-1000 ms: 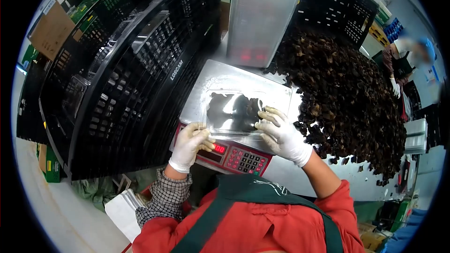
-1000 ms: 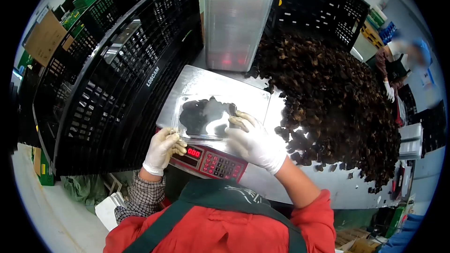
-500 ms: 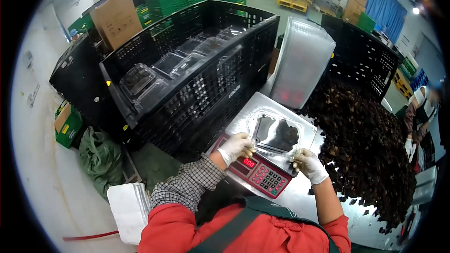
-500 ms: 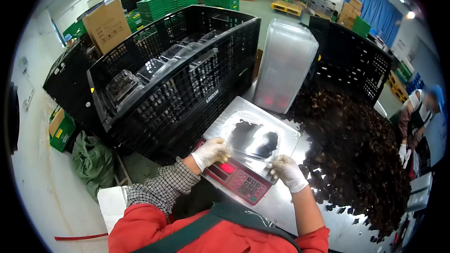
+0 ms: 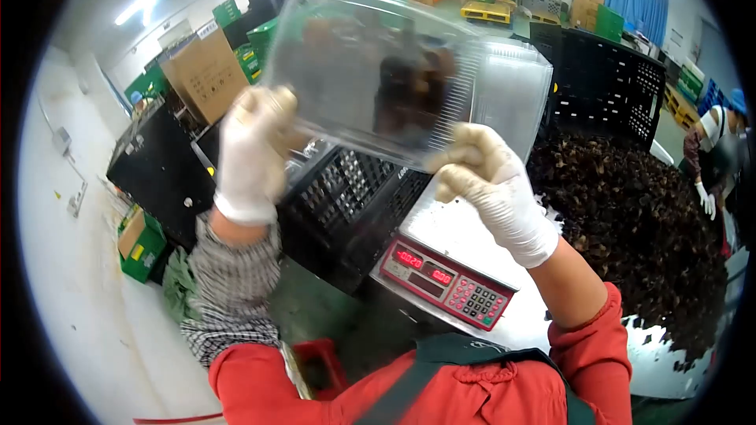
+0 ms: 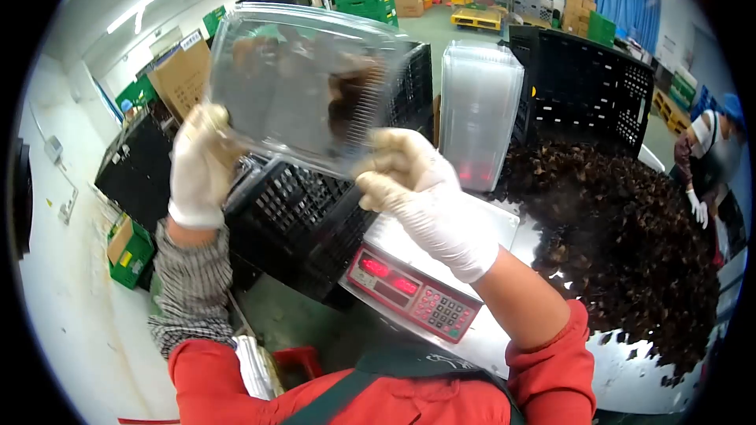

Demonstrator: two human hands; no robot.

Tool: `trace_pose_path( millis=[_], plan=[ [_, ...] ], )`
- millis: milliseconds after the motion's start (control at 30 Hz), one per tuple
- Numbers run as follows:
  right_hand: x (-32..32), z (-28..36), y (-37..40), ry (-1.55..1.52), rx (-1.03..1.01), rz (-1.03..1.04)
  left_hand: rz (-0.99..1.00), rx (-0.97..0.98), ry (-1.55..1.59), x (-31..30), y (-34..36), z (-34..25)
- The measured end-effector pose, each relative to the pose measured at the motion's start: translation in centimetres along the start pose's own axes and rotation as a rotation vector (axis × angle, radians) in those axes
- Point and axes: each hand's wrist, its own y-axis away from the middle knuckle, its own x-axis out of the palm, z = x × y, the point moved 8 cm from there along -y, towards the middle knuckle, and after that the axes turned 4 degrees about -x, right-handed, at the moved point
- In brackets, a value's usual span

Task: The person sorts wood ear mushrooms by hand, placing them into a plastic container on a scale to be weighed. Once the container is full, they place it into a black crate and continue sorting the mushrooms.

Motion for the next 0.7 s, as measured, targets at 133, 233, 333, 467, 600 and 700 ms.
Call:
trace_pose_path(
  millis=[133, 233, 333, 467, 600, 700],
  plan=[
    [-4.8, -1.1, 1.5, 0.207, -0.086, -0.049, -0.151, 0.096, -0.401, -7.6, -9.0, -5.0],
    [-13.8, -2.9, 6.1, 0.352, 0.119, -0.333, -0.241, 0.131, -1.104, -14.5, -16.6, -2.5],
    [-20.7, -3.6, 14.6, 0.395, 0.31, -0.7, -0.328, 0.134, -1.324, -22.7, -22.8, 3.1],
    [-29.6, -5.0, 30.6, 0.572, 0.405, -1.033, -0.222, -0.021, -2.169, -26.4, -22.9, 7.0],
    [-28.3, -6.9, 40.6, 0.737, 0.589, -1.114, -0.045, 0.231, -2.079, -29.9, -36.9, 9.6],
    [-26.6, -11.5, 42.1, 1.215, 0.665, -0.807, 0.198, 0.788, -1.696, -14.8, -41.0, 10.3]
  ],
)
